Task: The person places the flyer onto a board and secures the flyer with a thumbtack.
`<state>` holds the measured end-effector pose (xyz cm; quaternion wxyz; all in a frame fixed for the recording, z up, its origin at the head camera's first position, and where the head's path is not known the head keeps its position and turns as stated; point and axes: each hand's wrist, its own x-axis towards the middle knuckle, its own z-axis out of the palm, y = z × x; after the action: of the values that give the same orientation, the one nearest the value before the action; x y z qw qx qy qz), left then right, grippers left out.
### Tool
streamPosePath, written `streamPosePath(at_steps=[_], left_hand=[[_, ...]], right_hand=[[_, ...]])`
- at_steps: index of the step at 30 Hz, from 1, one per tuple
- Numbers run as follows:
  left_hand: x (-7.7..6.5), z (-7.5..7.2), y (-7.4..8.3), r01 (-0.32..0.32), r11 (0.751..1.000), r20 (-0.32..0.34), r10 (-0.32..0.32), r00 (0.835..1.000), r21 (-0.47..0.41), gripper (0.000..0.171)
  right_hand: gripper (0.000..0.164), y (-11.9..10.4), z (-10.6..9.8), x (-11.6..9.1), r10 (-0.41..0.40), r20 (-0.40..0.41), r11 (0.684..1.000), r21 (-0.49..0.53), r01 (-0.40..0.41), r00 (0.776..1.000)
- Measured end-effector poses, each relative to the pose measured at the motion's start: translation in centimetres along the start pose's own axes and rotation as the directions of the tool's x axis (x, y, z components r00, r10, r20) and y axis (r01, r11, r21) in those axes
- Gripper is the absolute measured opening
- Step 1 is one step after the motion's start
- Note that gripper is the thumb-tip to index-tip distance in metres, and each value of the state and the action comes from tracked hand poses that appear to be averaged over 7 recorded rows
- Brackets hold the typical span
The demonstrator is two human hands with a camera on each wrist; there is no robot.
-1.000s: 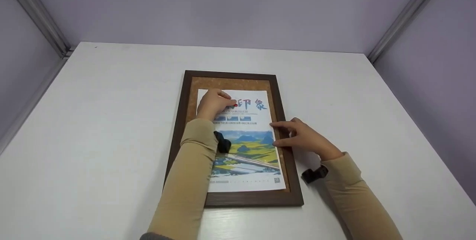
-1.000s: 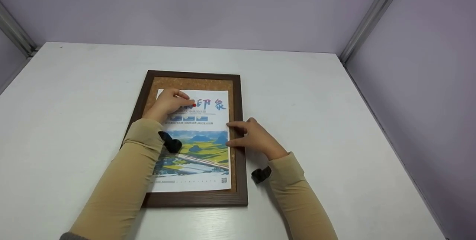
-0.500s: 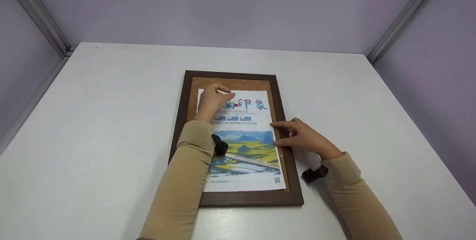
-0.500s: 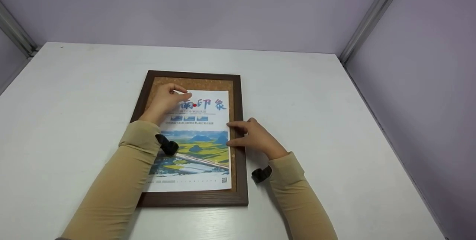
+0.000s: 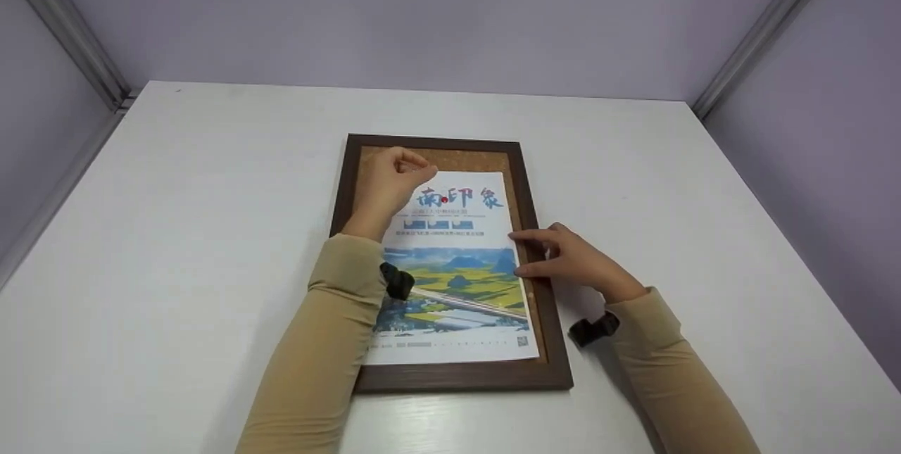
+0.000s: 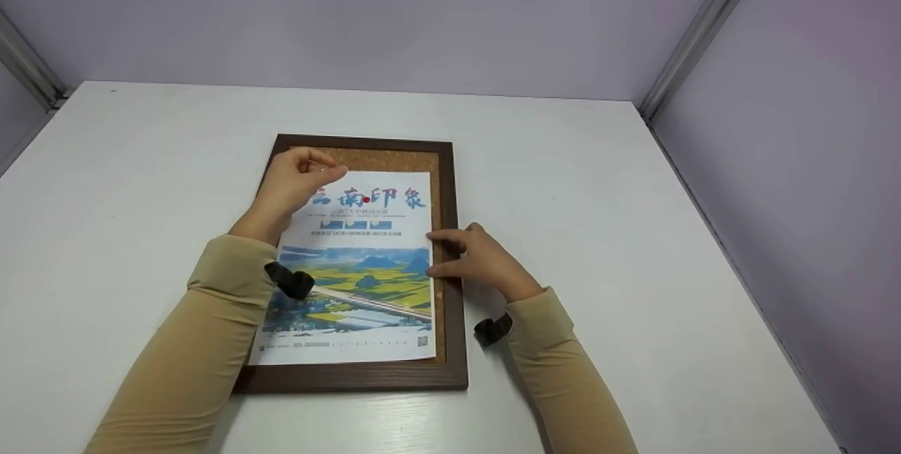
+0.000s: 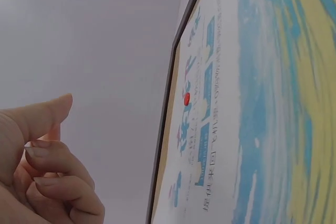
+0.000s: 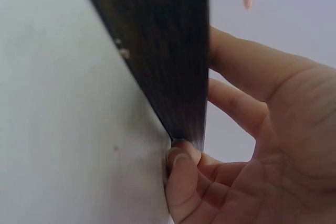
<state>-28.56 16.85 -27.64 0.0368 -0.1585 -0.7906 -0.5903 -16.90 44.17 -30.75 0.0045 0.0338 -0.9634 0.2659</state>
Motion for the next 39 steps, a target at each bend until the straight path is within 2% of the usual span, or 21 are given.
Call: streamPosePath(at_steps=[7, 11, 18, 30, 34, 39], left_hand=[[-1.7, -1.0, 0.2, -0.121, 0.991, 0.013, 0.122, 0.992, -0.056, 0.021], [-2.8, -1.6, 0.2, -0.150, 0.985, 0.040, 0.154, 0.987, -0.086, 0.019], [-4.2, -2.7, -0.5, -0.152, 0.984, 0.048, 0.157, 0.986, -0.098, 0.018], [-5.7, -3.8, -2.5, -0.105, 0.987, 0.079, 0.115, 0.990, -0.123, 0.019], [-5.7, -4.2, -3.0, -0.110, 0.990, 0.075, 0.116, 0.990, -0.084, 0.018], [-5.5, -5.1, -3.2, -0.151, 0.988, 0.064, 0.149, 0.987, 0.030, 0.020]], right_hand=[[0.066, -0.2, 0.1, 0.1, 0.011, 0.000, 1.000, 0.007, -0.011, 1.000], [0.066, -0.2, 0.1, 0.2, 0.012, 0.000, 1.000, 0.006, -0.012, 1.000], [0.066, -0.2, 0.0, 0.4, 0.008, 0.000, 1.000, -0.001, -0.008, 1.000], [0.068, 0.0, -0.1, 0.5, -0.010, 0.001, 1.000, -0.019, 0.010, 1.000], [0.068, 0.0, -0.5, 0.5, -0.044, 0.001, 0.999, -0.032, 0.044, 0.999], [0.067, -0.2, -1.3, 0.8, -0.041, -0.028, 0.998, -0.045, 0.040, 0.999]])
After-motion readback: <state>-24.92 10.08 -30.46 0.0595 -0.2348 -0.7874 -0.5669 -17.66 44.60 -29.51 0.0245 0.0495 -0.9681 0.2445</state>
